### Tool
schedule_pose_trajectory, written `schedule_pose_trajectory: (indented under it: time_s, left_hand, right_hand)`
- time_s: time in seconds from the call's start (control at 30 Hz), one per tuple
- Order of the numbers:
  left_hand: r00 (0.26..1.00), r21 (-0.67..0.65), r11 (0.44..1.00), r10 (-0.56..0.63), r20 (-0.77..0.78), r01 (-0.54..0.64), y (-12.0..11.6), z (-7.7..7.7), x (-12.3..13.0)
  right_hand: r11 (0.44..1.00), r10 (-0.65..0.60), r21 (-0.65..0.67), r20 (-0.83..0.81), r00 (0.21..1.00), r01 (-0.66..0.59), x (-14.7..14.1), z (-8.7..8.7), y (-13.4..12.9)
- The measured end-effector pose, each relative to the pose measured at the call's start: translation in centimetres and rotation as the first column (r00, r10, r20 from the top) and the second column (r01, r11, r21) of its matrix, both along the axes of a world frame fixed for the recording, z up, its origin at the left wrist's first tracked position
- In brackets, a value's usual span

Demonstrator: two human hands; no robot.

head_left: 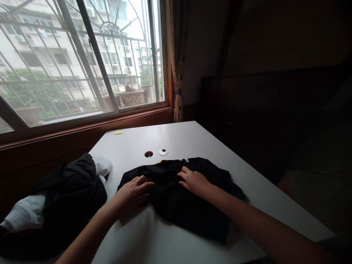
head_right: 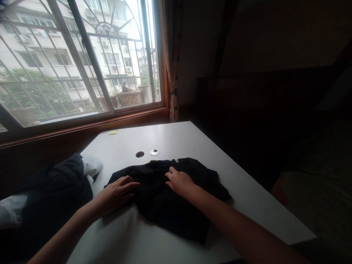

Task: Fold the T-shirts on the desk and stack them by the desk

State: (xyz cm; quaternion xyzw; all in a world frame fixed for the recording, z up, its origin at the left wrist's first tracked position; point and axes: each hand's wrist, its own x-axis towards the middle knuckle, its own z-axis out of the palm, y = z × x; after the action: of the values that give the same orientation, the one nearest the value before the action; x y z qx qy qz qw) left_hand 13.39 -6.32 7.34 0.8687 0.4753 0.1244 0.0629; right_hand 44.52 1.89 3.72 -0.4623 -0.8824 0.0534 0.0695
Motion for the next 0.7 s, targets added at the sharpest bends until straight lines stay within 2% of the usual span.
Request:
schedule_pose_trajectory:
  time_s: [0.07,0.17,0.27,0.37,0.43,0.47,0.53,0.63,0.7]
  left_hand:
    - [1.0,0.058,0.998,0.006,0.012,-0.007,0.3,-0.1,0.1]
    - [1.0,0.067,0.998,-0.009,0.03,0.007,0.8,-0.2,0.3]
    - [0.998,0.01,1.0,-0.007,0.069,0.006,1.0,-0.4,0.6]
    - [0.984,-0.109,0.991,0.09,0.153,-0.074,0.9,-0.5,1.1]
    - [0.977,-0.184,0.978,0.126,0.169,-0.095,0.8,-0.6,1.7]
    - [0.981,-0.208,0.974,0.118,0.155,-0.084,0.7,-0.6,2.0]
    - [0.992,-0.225,0.973,0.069,0.105,-0.044,0.6,-0.9,2.7]
    - [0.999,-0.18,0.984,0.011,0.045,-0.003,0.4,-1.3,3.3]
    - [1.0,-0.122,0.992,-0.024,0.012,0.025,0.1,-1.2,3.5]
  right_hand:
    - [0.999,0.041,0.013,-0.036,0.999,-0.04,-0.2,0.6,0.2]
    - [0.985,0.144,0.112,-0.13,0.981,-0.13,-0.3,1.4,-0.1]
    - [0.953,0.294,0.167,-0.31,0.904,-0.253,-0.1,2.3,-0.8]
    - [0.904,0.381,0.006,-0.463,0.8,-0.427,0.5,3.0,-1.7]
    - [0.84,0.381,-0.177,-0.48,0.79,-0.513,0.7,3.0,-2.1]
    - [0.818,0.37,-0.243,-0.472,0.8,-0.522,0.8,2.9,-2.2]
    - [0.832,0.333,-0.28,-0.438,0.835,-0.479,0.8,2.3,-2.0]
    - [0.919,0.277,-0.185,-0.324,0.905,-0.348,0.8,1.0,-1.3]
    - [0.954,0.251,-0.112,-0.212,0.945,-0.278,0.8,0.3,-0.9]
